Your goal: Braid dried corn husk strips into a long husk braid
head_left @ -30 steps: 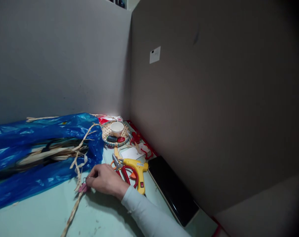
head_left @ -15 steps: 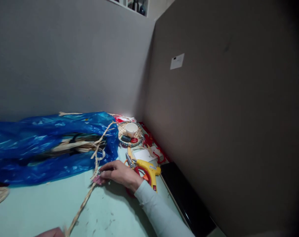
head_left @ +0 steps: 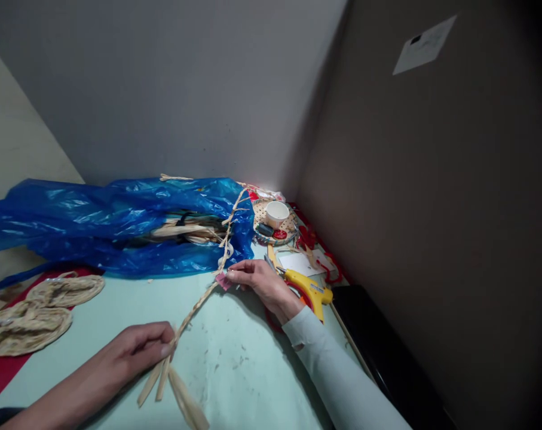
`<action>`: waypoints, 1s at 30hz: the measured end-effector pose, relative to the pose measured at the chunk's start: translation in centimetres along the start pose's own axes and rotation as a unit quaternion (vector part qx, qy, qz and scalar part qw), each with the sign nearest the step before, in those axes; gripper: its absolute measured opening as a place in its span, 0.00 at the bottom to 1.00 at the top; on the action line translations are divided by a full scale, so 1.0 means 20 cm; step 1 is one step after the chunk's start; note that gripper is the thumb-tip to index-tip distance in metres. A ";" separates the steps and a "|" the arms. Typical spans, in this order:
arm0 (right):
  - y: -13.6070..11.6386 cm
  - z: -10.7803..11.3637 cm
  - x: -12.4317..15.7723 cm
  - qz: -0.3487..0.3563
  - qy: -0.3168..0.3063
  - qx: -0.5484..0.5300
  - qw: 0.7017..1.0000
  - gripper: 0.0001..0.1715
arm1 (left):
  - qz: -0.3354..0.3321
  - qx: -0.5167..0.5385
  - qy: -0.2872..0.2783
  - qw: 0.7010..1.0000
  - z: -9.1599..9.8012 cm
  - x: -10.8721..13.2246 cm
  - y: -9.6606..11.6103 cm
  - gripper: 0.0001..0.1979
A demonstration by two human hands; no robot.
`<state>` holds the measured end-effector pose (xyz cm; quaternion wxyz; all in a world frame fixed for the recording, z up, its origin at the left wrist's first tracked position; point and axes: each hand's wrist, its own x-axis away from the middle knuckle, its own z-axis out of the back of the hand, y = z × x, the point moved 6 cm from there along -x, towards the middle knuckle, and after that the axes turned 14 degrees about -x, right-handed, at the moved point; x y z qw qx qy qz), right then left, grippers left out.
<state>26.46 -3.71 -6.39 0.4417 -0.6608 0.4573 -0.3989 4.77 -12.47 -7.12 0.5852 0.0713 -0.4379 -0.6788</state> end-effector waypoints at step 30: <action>0.02 0.02 0.02 0.004 0.046 -0.031 0.998 0.11 | -0.076 0.007 -0.033 0.997 -0.01 -0.32 0.21 0.15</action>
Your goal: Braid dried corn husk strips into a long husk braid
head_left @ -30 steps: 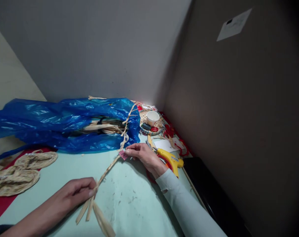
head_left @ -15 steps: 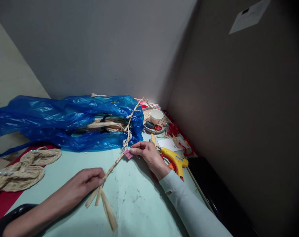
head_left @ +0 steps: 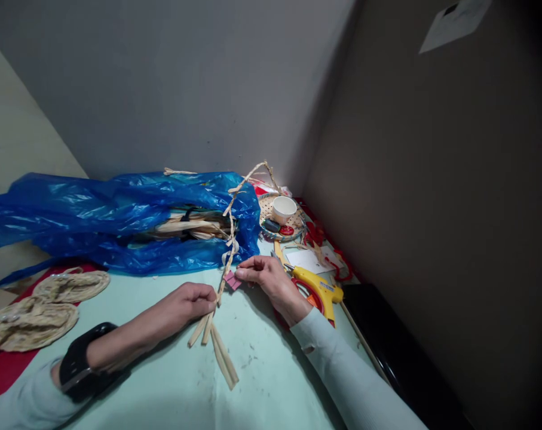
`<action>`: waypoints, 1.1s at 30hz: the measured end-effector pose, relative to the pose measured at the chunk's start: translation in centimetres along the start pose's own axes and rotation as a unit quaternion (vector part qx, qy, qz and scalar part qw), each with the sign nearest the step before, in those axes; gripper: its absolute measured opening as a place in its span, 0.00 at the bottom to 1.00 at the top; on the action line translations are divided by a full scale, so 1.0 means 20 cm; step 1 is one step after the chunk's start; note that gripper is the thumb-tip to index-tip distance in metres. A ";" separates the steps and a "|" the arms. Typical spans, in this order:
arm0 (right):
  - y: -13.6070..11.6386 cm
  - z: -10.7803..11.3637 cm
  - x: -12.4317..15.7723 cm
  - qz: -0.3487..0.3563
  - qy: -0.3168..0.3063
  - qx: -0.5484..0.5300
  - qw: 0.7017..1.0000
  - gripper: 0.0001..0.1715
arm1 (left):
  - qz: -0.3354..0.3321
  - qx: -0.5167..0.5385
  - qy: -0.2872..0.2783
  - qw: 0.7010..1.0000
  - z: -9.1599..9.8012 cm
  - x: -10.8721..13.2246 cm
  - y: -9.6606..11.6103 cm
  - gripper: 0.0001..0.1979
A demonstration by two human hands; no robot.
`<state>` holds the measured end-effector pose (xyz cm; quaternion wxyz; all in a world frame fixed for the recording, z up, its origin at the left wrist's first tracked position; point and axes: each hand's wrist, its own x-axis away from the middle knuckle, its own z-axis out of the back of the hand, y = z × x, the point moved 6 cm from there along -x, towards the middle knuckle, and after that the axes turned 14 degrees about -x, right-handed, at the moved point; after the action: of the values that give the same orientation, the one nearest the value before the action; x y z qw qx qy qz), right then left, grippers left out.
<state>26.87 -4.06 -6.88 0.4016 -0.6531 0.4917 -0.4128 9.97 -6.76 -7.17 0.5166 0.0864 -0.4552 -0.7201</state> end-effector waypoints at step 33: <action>-0.20 -0.04 0.12 0.142 0.018 0.312 0.939 0.16 | -0.036 -0.059 0.050 0.996 -0.17 0.02 0.04 0.14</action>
<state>27.88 -5.75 -2.54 0.6309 -0.4110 0.4329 -0.4957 12.38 -9.10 -8.47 0.5166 0.1083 -0.3821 -0.7585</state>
